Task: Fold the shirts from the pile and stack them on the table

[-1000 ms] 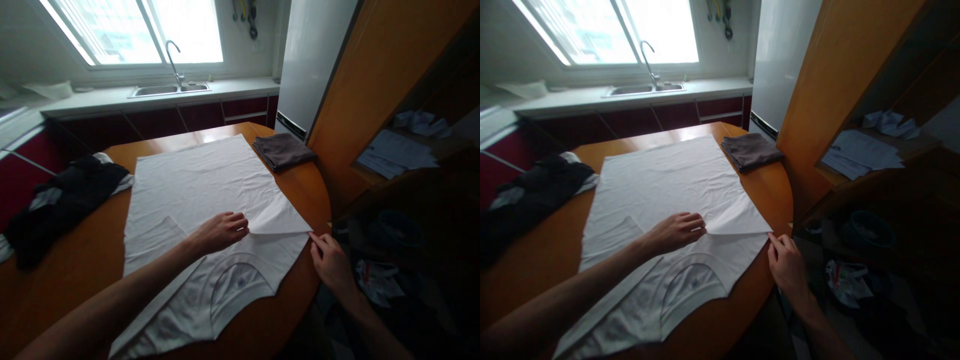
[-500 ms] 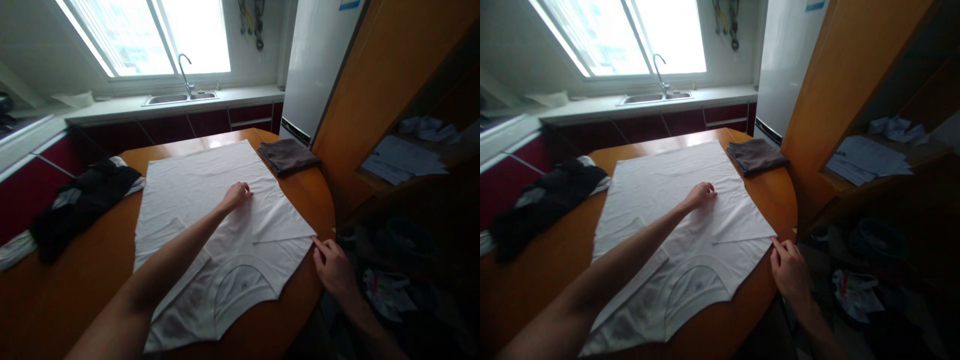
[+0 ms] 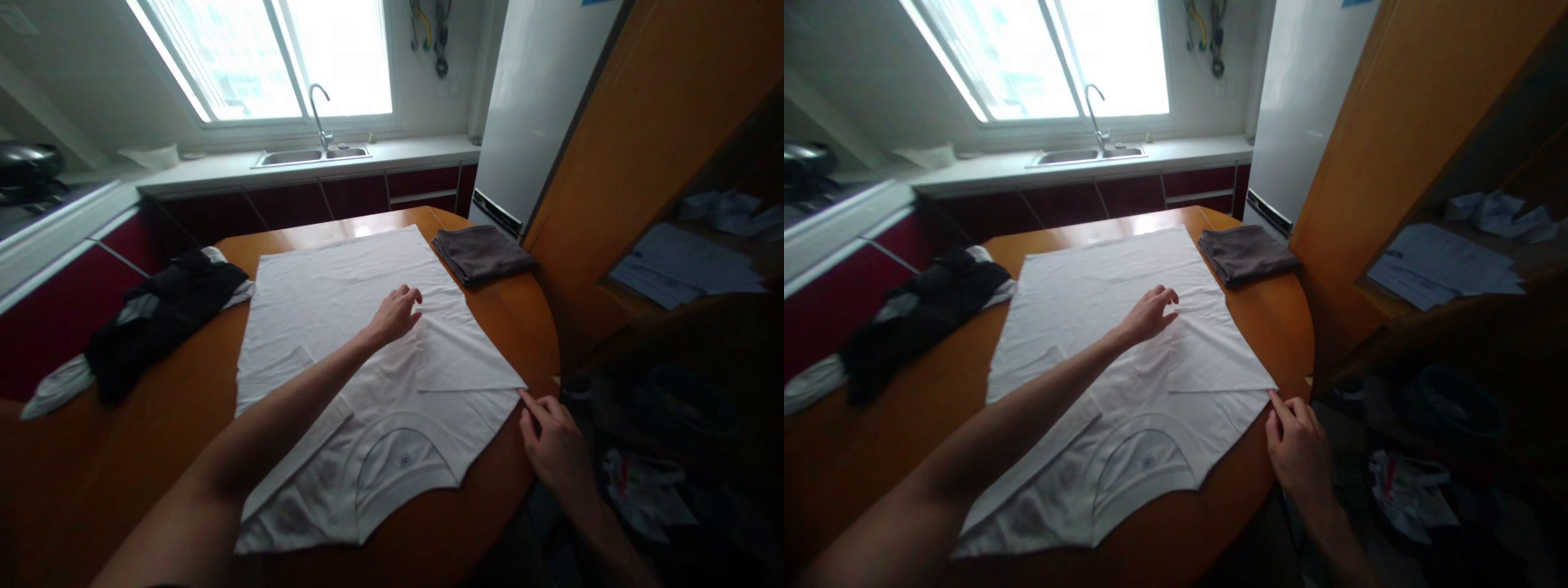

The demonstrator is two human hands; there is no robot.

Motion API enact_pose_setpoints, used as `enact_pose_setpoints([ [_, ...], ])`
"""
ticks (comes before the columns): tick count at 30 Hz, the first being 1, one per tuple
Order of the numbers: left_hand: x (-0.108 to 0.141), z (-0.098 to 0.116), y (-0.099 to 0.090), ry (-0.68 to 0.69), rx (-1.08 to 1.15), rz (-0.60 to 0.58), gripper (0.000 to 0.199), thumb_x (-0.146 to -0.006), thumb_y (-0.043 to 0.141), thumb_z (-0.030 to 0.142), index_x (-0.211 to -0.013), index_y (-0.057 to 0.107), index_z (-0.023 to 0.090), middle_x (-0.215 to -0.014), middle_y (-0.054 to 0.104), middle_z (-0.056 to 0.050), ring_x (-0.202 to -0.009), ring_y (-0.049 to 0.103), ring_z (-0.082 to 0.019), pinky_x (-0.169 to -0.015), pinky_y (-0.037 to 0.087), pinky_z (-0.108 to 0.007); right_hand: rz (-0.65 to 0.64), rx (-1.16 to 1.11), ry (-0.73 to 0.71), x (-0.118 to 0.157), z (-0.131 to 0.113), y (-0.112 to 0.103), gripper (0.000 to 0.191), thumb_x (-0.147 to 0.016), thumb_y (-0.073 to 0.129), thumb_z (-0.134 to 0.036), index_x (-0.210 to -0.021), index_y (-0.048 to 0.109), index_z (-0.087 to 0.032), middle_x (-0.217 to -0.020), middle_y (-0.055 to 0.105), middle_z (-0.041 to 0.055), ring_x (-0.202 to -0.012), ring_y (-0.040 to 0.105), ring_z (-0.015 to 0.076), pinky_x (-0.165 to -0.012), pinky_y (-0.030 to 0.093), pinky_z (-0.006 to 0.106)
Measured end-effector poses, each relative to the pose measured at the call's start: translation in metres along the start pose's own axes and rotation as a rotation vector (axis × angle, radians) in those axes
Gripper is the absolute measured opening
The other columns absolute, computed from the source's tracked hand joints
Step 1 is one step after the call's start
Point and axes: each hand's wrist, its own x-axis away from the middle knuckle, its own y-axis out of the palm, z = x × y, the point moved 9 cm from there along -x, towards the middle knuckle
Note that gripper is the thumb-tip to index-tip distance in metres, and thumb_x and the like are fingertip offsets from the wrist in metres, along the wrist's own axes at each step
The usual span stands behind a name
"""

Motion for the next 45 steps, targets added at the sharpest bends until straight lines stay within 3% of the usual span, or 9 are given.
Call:
enact_pose_setpoints([
  [6, 0.087, 0.062, 0.019, 0.573, 0.248, -0.493, 0.006, -0.087, 0.071, 0.026, -0.091, 0.07, 0.022, -0.093, 0.065, -0.005, -0.087, 0.062, -0.017, -0.082, 0.049, -0.026, 0.009, -0.005, -0.011, 0.002, 0.004, 0.002, 0.039, -0.096, 0.045, -0.032, -0.125, 0.068, -0.02, -0.09, 0.061, 0.0077, -0.084, 0.059, 0.0236, -0.078, 0.047, 0.037],
  [12, 0.107, 0.061, 0.024, 0.635, 0.163, -0.442, 0.013, -0.086, 0.063, 0.012, -0.082, 0.069, 0.023, -0.087, 0.065, -0.004, -0.08, 0.062, -0.015, -0.076, 0.047, -0.023, 0.007, 0.009, -0.014, 0.002, 0.004, 0.002, 0.041, -0.096, 0.044, -0.033, -0.126, 0.067, -0.016, -0.09, 0.061, 0.0083, -0.084, 0.059, 0.0243, -0.077, 0.047, 0.037],
  [15, 0.083, 0.042, 0.017, 0.496, 0.118, -0.309, 0.011, -0.088, 0.061, 0.015, -0.09, 0.069, 0.022, -0.093, 0.066, -0.004, -0.08, 0.063, -0.015, -0.074, 0.048, -0.023, 0.008, 0.022, -0.013, 0.003, 0.003, 0.002, 0.041, -0.096, 0.044, -0.032, -0.125, 0.068, -0.018, -0.09, 0.061, 0.0081, -0.085, 0.058, 0.0247, -0.077, 0.046, 0.038],
  [19, 0.022, -0.018, 0.003, -0.002, 0.048, 0.013, 0.018, -0.091, 0.059, 0.023, -0.106, 0.069, 0.017, -0.097, 0.069, -0.006, -0.084, 0.065, -0.017, -0.079, 0.05, -0.027, 0.017, 0.035, -0.007, 0.003, 0.002, 0.002, 0.04, -0.095, 0.045, -0.032, -0.125, 0.068, -0.019, -0.09, 0.06, 0.0076, -0.086, 0.058, 0.0247, -0.078, 0.046, 0.038],
  [21, -0.002, -0.04, 0.011, -0.173, 0.029, 0.026, 0.019, -0.092, 0.06, 0.028, -0.103, 0.071, 0.017, -0.097, 0.071, -0.007, -0.086, 0.066, -0.018, -0.081, 0.05, -0.027, 0.017, 0.034, -0.004, 0.003, 0.002, 0.002, 0.04, -0.095, 0.045, -0.031, -0.126, 0.067, -0.02, -0.09, 0.06, 0.0074, -0.086, 0.058, 0.0245, -0.078, 0.046, 0.037],
  [27, -0.032, -0.054, 0.04, -0.25, -0.003, -0.029, 0.014, -0.088, 0.065, 0.026, -0.093, 0.072, 0.015, -0.093, 0.073, -0.008, -0.088, 0.066, -0.02, -0.079, 0.049, -0.026, 0.013, 0.031, 0.001, 0.003, 0.0, 0.001, 0.041, -0.096, 0.044, -0.03, -0.129, 0.065, -0.019, -0.088, 0.06, 0.0069, -0.085, 0.058, 0.0238, -0.078, 0.046, 0.037],
  [33, -0.031, -0.055, 0.037, -0.272, -0.036, -0.039, 0.016, -0.09, 0.063, 0.029, -0.098, 0.07, 0.017, -0.104, 0.07, -0.009, -0.097, 0.064, -0.021, -0.084, 0.048, -0.028, 0.001, 0.032, -0.003, 0.004, -0.001, 0.001, 0.041, -0.096, 0.044, -0.03, -0.131, 0.064, -0.021, -0.087, 0.06, 0.0071, -0.087, 0.058, 0.0248, -0.077, 0.047, 0.037],
  [40, 0.006, 0.011, 0.021, -0.047, -0.126, 0.119, 0.037, -0.098, 0.049, 0.025, -0.133, 0.056, 0.018, -0.135, 0.057, -0.015, -0.124, 0.053, -0.028, -0.104, 0.041, -0.041, 0.001, 0.031, -0.013, 0.004, -0.001, 0.001, 0.041, -0.096, 0.045, -0.029, -0.132, 0.063, -0.021, -0.088, 0.061, 0.0073, -0.087, 0.057, 0.0248, -0.078, 0.047, 0.037],
  [45, 0.057, 0.064, 0.061, 0.308, -0.142, -0.122, 0.059, -0.102, 0.043, 0.043, -0.156, 0.03, 0.023, -0.163, 0.029, -0.012, -0.151, 0.025, -0.029, -0.121, 0.019, -0.051, -0.01, 0.041, -0.013, 0.004, 0.002, 0.004, 0.041, -0.096, 0.045, -0.028, -0.132, 0.063, -0.02, -0.089, 0.061, 0.0069, -0.088, 0.058, 0.0245, -0.079, 0.047, 0.037],
])
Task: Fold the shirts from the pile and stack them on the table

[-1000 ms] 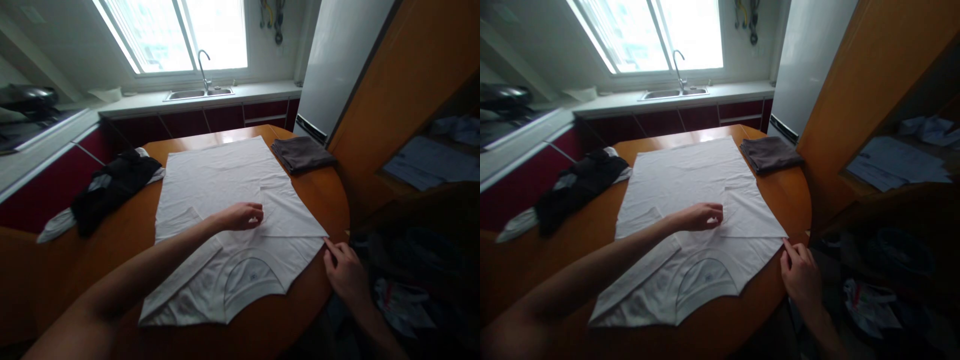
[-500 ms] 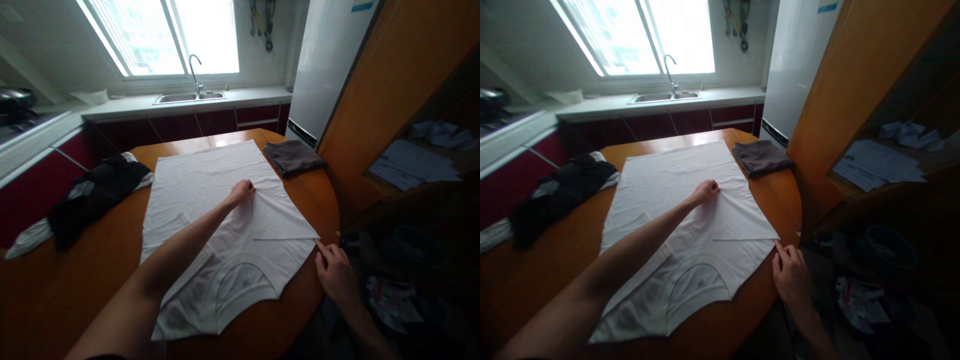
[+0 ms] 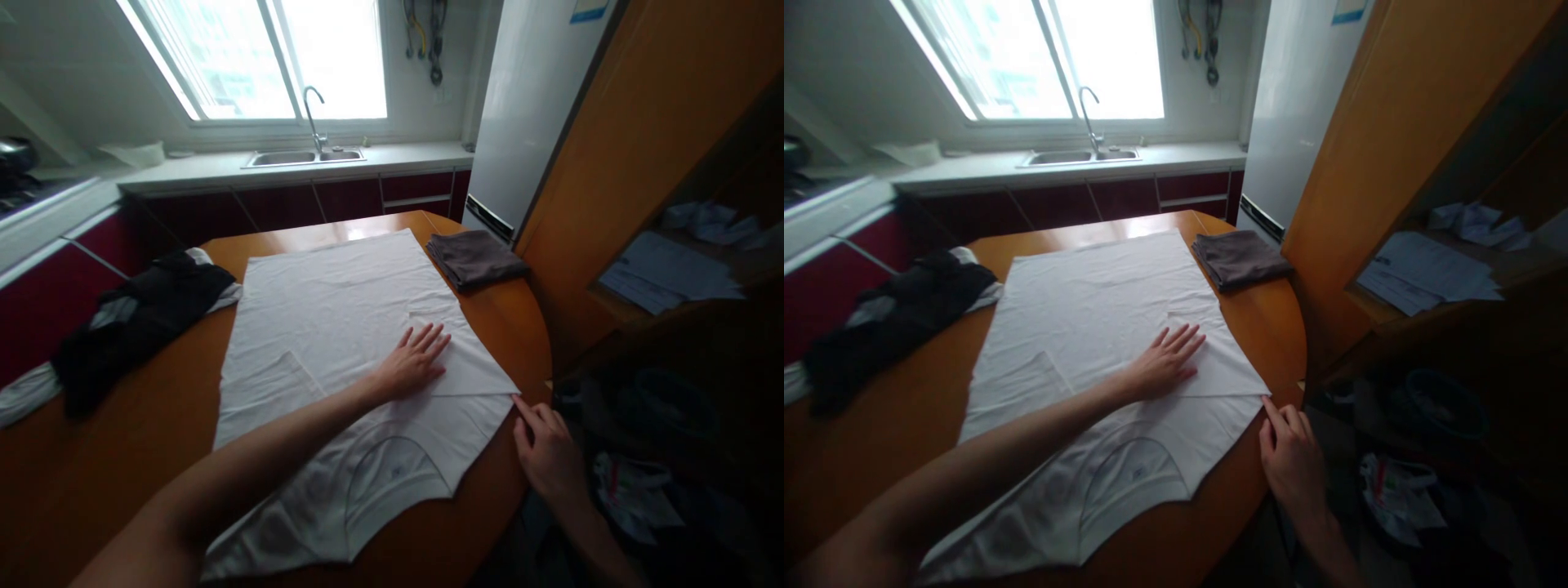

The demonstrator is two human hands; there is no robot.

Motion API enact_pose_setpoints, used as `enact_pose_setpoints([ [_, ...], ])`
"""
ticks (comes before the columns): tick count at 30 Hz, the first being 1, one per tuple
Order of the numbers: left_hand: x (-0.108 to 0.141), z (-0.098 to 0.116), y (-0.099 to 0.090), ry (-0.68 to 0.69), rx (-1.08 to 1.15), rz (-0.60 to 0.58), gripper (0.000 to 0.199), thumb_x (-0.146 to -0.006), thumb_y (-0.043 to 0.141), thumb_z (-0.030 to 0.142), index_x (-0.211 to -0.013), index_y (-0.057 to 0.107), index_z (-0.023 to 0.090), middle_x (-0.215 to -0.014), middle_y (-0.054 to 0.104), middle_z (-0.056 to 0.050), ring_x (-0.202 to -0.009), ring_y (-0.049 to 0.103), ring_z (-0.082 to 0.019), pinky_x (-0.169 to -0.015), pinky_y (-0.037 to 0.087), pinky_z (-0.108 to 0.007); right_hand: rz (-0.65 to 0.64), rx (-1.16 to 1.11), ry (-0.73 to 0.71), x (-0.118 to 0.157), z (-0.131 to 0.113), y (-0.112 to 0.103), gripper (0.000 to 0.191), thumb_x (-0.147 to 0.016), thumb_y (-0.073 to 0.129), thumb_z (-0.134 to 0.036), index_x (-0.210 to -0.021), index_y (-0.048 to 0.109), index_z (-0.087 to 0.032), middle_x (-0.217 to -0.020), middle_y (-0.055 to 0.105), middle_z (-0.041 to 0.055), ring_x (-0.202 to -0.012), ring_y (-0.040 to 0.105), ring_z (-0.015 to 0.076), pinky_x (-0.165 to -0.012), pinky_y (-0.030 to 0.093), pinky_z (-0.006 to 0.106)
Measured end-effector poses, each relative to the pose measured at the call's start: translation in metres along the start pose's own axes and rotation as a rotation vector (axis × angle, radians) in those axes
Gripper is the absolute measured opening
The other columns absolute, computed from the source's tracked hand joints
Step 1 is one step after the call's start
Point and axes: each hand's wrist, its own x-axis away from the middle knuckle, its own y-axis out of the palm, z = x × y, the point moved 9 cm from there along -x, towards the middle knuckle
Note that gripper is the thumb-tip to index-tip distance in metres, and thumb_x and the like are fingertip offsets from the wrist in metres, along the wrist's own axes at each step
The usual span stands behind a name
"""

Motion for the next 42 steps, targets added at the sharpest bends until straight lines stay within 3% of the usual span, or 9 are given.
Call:
enact_pose_setpoints([
  [5, 0.012, 0.003, 0.01, 0.048, -0.02, -0.113, 0.063, -0.103, 0.039, 0.052, -0.158, 0.025, 0.027, -0.166, 0.019, -0.012, -0.154, 0.015, -0.029, -0.121, 0.007, -0.059, 0.011, 0.001, -0.006, 0.0, 0.0, 0.002, 0.041, -0.096, 0.044, -0.027, -0.131, 0.063, -0.021, -0.089, 0.062, 0.0069, -0.088, 0.059, 0.0243, -0.078, 0.047, 0.037],
  [10, 0.01, 0.008, 0.006, 0.083, 0.027, -0.136, 0.065, -0.101, 0.042, 0.055, -0.158, 0.027, 0.028, -0.166, 0.02, -0.011, -0.154, 0.016, -0.029, -0.122, 0.011, -0.057, -0.006, -0.016, -0.004, 0.001, -0.006, -0.01, 0.039, -0.095, 0.044, -0.026, -0.127, 0.066, -0.02, -0.09, 0.062, 0.0079, -0.087, 0.058, 0.0251, -0.079, 0.048, 0.038],
  [13, 0.017, -0.004, -0.012, 0.026, 0.038, -0.08, 0.06, -0.104, 0.038, 0.049, -0.158, 0.027, 0.027, -0.166, 0.022, -0.01, -0.154, 0.015, -0.026, -0.123, 0.01, -0.053, 0.061, -0.024, -0.039, -0.019, -0.027, -0.035, 0.037, -0.096, 0.044, -0.03, -0.121, 0.069, -0.019, -0.095, 0.064, 0.0112, -0.09, 0.057, 0.027, -0.083, 0.048, 0.041],
  [16, 0.038, -0.034, -0.046, -0.108, 0.024, 0.01, 0.057, -0.105, 0.034, 0.045, -0.158, 0.028, 0.024, -0.165, 0.025, -0.01, -0.154, 0.017, -0.025, -0.123, 0.013, -0.051, 0.071, -0.096, -0.173, -0.068, -0.066, -0.043, 0.042, -0.097, 0.041, -0.026, -0.13, 0.065, -0.018, -0.109, 0.066, 0.0131, -0.102, 0.057, 0.0282, -0.094, 0.047, 0.042],
  [21, 0.12, -0.101, -0.095, -0.414, -0.012, 0.113, 0.056, -0.103, 0.031, 0.044, -0.154, 0.036, 0.02, -0.162, 0.034, -0.01, -0.152, 0.023, -0.026, -0.122, 0.019, -0.05, -0.125, -0.054, -0.416, -0.156, -0.123, 0.021, 0.052, -0.097, 0.032, -0.02, -0.145, 0.049, -0.009, -0.152, 0.047, 0.0149, -0.14, 0.039, 0.0257, -0.116, 0.032, 0.04],
  [26, 0.23, -0.139, -0.092, -0.683, -0.026, 0.134, 0.058, -0.102, 0.029, 0.045, -0.149, 0.045, 0.015, -0.158, 0.041, -0.013, -0.149, 0.03, -0.027, -0.122, 0.023, -0.05, -0.318, 0.098, -0.467, -0.175, -0.122, 0.097, 0.064, -0.102, 0.028, -0.043, -0.155, 0.033, -0.007, -0.164, 0.024, 0.0171, -0.152, 0.02, 0.0287, -0.122, 0.018, 0.051],
  [32, 0.297, -0.127, -0.056, -0.762, -0.062, 0.117, 0.058, -0.102, 0.03, 0.046, -0.149, 0.046, 0.017, -0.159, 0.038, -0.012, -0.149, 0.031, -0.027, -0.12, 0.028, -0.049, -0.3, 0.157, -0.472, -0.178, -0.112, 0.109, 0.068, -0.102, 0.027, -0.049, -0.156, 0.032, -0.007, -0.164, 0.022, 0.0174, -0.153, 0.017, 0.0277, -0.122, 0.015, 0.051],
  [37, 0.302, -0.107, -0.038, -0.709, -0.143, 0.073, 0.059, -0.102, 0.034, 0.05, -0.155, 0.038, 0.024, -0.164, 0.026, -0.009, -0.152, 0.021, -0.029, -0.121, 0.022, -0.054, -0.316, 0.166, -0.481, -0.177, -0.119, 0.11, 0.066, -0.103, 0.027, -0.047, -0.154, 0.035, -0.006, -0.164, 0.024, 0.0179, -0.152, 0.02, 0.0282, -0.122, 0.017, 0.051],
  [42, 0.301, -0.087, -0.047, -0.66, -0.185, 0.076, 0.06, -0.103, 0.032, 0.05, -0.156, 0.034, 0.021, -0.165, 0.021, -0.01, -0.153, 0.017, -0.029, -0.122, 0.018, -0.055, -0.282, 0.146, -0.482, -0.172, -0.128, 0.1, 0.064, -0.103, 0.028, -0.045, -0.153, 0.036, -0.006, -0.163, 0.025, 0.0187, -0.152, 0.021, 0.029, -0.122, 0.017, 0.052],
])
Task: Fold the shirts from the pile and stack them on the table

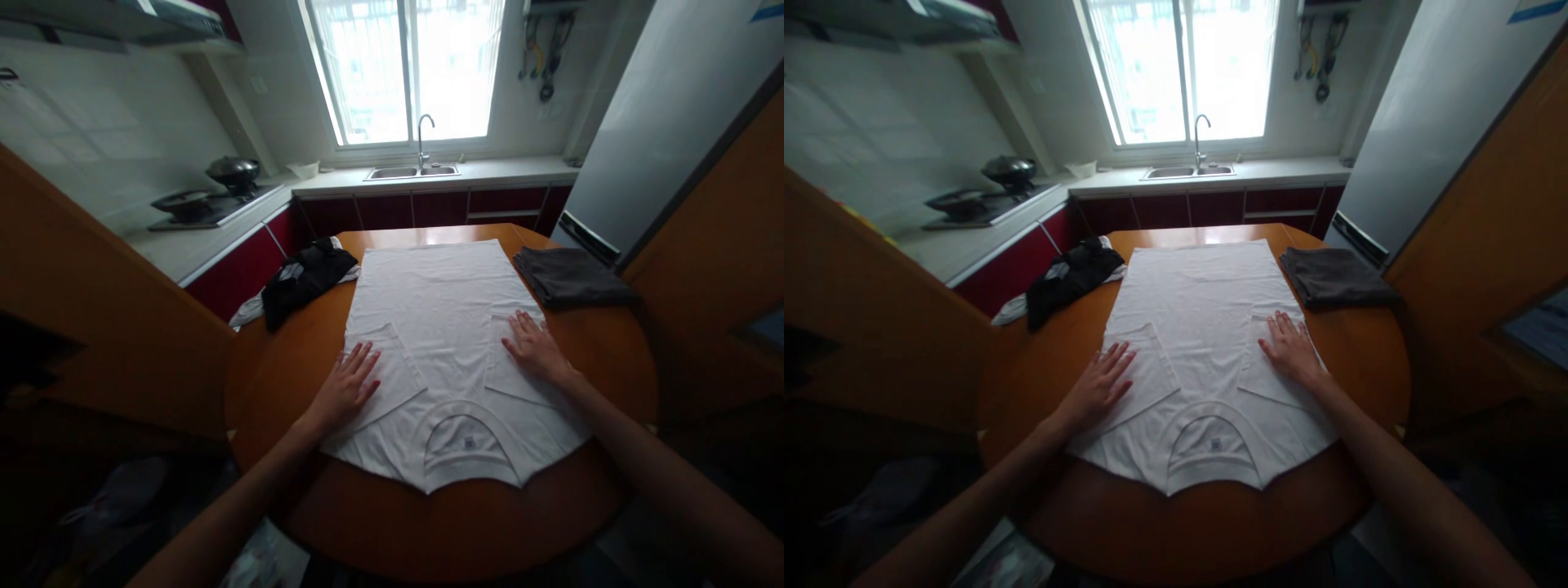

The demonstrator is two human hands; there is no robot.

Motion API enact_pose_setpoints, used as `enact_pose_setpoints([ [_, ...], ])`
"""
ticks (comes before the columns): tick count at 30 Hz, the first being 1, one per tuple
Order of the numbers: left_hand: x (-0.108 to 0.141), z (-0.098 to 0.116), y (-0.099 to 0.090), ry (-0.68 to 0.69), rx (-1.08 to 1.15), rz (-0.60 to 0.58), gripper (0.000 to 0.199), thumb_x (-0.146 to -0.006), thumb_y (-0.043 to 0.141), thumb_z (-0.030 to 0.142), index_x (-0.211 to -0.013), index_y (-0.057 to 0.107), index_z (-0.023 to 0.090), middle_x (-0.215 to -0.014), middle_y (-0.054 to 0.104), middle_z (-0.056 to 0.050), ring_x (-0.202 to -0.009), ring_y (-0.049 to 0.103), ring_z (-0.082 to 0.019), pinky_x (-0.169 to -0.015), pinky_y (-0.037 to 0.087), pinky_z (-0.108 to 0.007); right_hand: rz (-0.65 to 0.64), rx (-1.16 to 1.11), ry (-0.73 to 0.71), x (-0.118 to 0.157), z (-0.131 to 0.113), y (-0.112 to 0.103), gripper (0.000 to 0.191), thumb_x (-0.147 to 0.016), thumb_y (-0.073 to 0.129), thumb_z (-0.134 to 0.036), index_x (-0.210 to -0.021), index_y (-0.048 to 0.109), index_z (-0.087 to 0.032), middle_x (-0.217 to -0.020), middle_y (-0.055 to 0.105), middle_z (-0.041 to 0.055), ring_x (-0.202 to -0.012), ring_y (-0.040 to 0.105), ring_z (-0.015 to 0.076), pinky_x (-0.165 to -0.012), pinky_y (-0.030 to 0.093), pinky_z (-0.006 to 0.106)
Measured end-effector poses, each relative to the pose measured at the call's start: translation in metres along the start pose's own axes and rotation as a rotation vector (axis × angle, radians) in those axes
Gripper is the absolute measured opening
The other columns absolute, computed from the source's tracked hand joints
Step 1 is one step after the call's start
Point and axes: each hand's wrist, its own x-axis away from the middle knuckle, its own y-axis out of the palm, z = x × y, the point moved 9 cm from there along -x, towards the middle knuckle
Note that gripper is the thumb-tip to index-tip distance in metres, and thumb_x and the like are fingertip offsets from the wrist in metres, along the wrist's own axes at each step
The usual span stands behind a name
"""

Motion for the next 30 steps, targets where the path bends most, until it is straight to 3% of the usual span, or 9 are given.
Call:
enact_pose_setpoints([
  [5, 0.015, 0.015, 0.006, 0.044, 0.011, -0.103, 0.061, -0.103, 0.032, 0.054, -0.157, 0.033, 0.026, -0.166, 0.02, -0.008, -0.154, 0.014, -0.029, -0.122, 0.018, -0.054, 0.044, -0.041, -0.06, 0.009, -0.024, -0.003, 0.064, -0.103, 0.028, -0.046, -0.155, 0.034, -0.009, -0.164, 0.026, 0.0165, -0.151, 0.022, 0.0274, -0.121, 0.019, 0.051],
  [12, 0.013, 0.019, -0.003, 0.071, 0.041, -0.097, 0.06, -0.103, 0.038, 0.053, -0.156, 0.036, 0.025, -0.166, 0.02, -0.01, -0.154, 0.013, -0.032, -0.122, 0.018, -0.054, 0.023, -0.044, -0.056, 0.014, -0.031, 0.01, 0.063, -0.103, 0.029, -0.044, -0.153, 0.037, -0.008, -0.162, 0.03, 0.0169, -0.15, 0.025, 0.0272, -0.121, 0.019, 0.051],
  [16, 0.008, 0.052, -0.019, 0.118, 0.093, -0.025, 0.06, -0.105, 0.035, 0.049, -0.158, 0.03, 0.022, -0.166, 0.023, -0.011, -0.154, 0.014, -0.029, -0.123, 0.018, -0.053, 0.028, -0.051, -0.063, 0.013, -0.03, 0.01, 0.065, -0.102, 0.029, -0.046, -0.153, 0.037, -0.008, -0.162, 0.03, 0.0169, -0.15, 0.025, 0.0277, -0.121, 0.019, 0.052],
  [19, 0.01, 0.078, -0.011, 0.189, 0.105, -0.036, 0.061, -0.104, 0.038, 0.05, -0.159, 0.027, 0.026, -0.166, 0.022, -0.009, -0.154, 0.014, -0.029, -0.123, 0.018, -0.053, 0.03, -0.065, -0.06, 0.012, -0.03, 0.011, 0.065, -0.101, 0.028, -0.046, -0.153, 0.037, -0.008, -0.162, 0.031, 0.0164, -0.15, 0.026, 0.0275, -0.121, 0.019, 0.052],
  [24, 0.017, 0.084, 0.009, 0.2, 0.073, -0.08, 0.062, -0.102, 0.044, 0.051, -0.158, 0.028, 0.029, -0.167, 0.017, -0.008, -0.154, 0.013, -0.033, -0.121, 0.018, -0.057, 0.053, -0.088, -0.065, 0.011, -0.03, 0.012, 0.064, -0.1, 0.032, -0.046, -0.152, 0.039, -0.01, -0.161, 0.033, 0.0166, -0.15, 0.027, 0.0282, -0.121, 0.02, 0.053],
  [30, 0.029, 0.105, -0.005, 0.257, 0.097, -0.042, 0.063, -0.102, 0.045, 0.048, -0.159, 0.025, 0.029, -0.167, 0.018, -0.007, -0.154, 0.014, -0.031, -0.122, 0.018, -0.055, 0.196, -0.115, -0.085, 0.024, -0.036, -0.012, 0.06, -0.101, 0.034, -0.043, -0.151, 0.041, -0.01, -0.159, 0.037, 0.0178, -0.149, 0.03, 0.0287, -0.12, 0.023, 0.053],
])
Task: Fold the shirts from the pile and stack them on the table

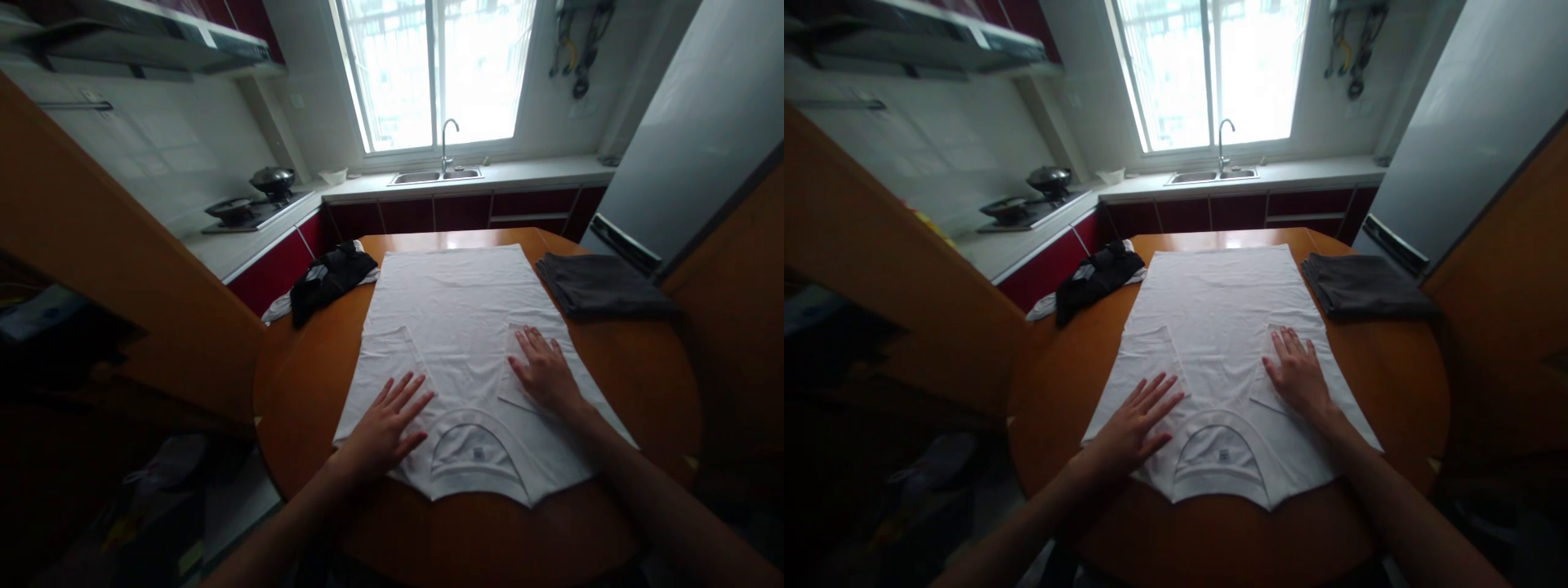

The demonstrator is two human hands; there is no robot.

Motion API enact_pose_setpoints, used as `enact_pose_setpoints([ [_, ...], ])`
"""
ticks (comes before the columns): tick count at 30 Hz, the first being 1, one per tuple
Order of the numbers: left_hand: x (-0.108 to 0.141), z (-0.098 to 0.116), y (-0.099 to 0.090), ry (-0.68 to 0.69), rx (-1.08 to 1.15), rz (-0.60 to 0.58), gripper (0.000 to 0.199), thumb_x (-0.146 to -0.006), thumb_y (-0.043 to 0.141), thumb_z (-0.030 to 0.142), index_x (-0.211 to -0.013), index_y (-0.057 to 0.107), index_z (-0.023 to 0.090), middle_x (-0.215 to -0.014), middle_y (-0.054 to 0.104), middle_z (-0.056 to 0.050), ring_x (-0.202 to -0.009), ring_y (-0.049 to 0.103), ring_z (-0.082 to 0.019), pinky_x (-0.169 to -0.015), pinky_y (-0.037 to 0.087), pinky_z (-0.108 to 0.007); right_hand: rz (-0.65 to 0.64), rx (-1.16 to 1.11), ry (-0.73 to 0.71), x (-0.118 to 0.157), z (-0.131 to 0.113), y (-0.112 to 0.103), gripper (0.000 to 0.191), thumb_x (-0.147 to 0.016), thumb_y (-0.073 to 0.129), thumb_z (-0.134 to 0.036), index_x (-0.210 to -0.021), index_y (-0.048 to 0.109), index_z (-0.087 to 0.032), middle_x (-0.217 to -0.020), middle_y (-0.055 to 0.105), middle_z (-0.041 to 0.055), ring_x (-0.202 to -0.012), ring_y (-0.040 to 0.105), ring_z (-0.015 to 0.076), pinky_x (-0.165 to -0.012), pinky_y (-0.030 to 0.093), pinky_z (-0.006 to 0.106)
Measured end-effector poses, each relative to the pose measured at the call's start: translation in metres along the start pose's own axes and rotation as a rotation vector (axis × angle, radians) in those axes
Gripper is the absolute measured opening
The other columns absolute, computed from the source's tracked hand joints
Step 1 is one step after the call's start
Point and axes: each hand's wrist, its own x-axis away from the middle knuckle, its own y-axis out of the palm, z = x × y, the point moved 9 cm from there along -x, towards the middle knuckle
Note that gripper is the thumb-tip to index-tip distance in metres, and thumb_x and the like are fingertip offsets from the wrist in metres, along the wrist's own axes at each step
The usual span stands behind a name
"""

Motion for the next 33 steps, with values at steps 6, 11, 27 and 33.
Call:
enact_pose_setpoints([
  [6, 0.008, 0.022, 0.012, 0.066, 0.024, -0.075, 0.064, -0.101, 0.044, 0.052, -0.159, 0.027, 0.029, -0.167, 0.019, -0.008, -0.152, 0.019, -0.034, -0.121, 0.021, -0.057, -0.064, -0.073, -0.156, 0.027, -0.029, 0.007, 0.056, -0.101, 0.037, -0.04, -0.151, 0.041, -0.013, -0.158, 0.038, 0.0163, -0.148, 0.031, 0.0295, -0.117, 0.029, 0.055],
  [11, 0.013, 0.032, 0.012, 0.128, 0.021, -0.066, 0.064, -0.102, 0.045, 0.048, -0.159, 0.023, 0.031, -0.167, 0.02, -0.007, -0.153, 0.019, -0.032, -0.122, 0.02, -0.056, 0.006, -0.139, -0.225, 0.046, -0.035, -0.009, 0.052, -0.102, 0.039, -0.034, -0.15, 0.043, -0.016, -0.158, 0.039, 0.0142, -0.149, 0.03, 0.0267, -0.119, 0.029, 0.052],
  [27, 0.059, 0.044, -0.012, 0.213, 0.059, 0.106, 0.039, -0.093, 0.067, 0.023, -0.131, 0.062, 0.029, -0.126, 0.065, -0.008, -0.12, 0.058, -0.024, -0.103, 0.05, -0.041, 0.018, -0.342, -0.399, 0.141, -0.025, -0.069, 0.026, -0.092, 0.063, -0.027, -0.117, 0.07, -0.028, -0.121, 0.066, 0.0089, -0.111, 0.062, 0.0246, -0.094, 0.054, 0.04],
  [33, 0.068, 0.053, -0.024, 0.281, 0.054, 0.133, 0.026, -0.095, 0.058, 0.013, -0.119, 0.065, 0.022, -0.104, 0.068, -0.007, -0.099, 0.063, -0.018, -0.087, 0.055, -0.031, 0.004, -0.337, -0.43, 0.158, -0.019, -0.067, 0.015, -0.092, 0.065, -0.029, -0.105, 0.073, -0.026, -0.1, 0.068, 0.007, -0.095, 0.063, 0.0223, -0.084, 0.053, 0.037],
])
